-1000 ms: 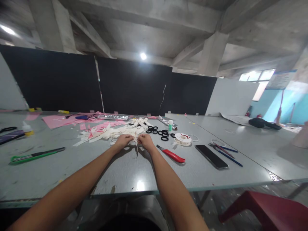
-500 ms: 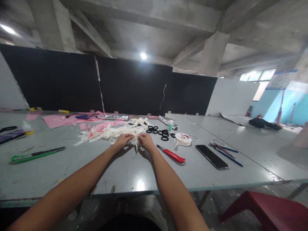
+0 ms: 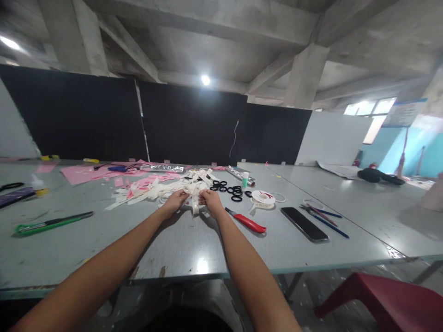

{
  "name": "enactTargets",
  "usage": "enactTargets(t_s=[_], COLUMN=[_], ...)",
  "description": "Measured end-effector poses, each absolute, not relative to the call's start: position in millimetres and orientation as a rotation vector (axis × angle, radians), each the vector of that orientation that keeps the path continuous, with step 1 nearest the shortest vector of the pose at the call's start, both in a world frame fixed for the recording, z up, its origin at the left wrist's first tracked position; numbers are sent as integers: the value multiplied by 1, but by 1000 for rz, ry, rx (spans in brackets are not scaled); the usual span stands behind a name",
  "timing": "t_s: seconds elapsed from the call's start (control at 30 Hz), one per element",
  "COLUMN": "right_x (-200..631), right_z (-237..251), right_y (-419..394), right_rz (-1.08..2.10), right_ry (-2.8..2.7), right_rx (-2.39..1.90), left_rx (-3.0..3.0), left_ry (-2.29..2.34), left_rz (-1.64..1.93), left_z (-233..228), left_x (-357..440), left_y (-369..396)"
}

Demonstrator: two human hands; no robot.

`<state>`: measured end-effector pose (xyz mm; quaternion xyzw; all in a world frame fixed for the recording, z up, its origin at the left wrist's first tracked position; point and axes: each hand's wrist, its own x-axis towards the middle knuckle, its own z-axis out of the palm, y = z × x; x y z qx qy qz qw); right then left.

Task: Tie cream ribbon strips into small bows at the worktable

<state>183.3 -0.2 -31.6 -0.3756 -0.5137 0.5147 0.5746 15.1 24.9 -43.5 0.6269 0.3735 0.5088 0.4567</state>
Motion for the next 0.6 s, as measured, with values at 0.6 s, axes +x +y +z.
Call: enactTargets(t_s=[0.6], right_x=[185], right_z=[-29], right_y=[-4], right_rz=[1475], right_ry=[-1059], right_rx=[-695], left_rx=[2023], left_ry=[1434], left_rz=[1081], left_z=[-44], left_x=[6], left_y=[28])
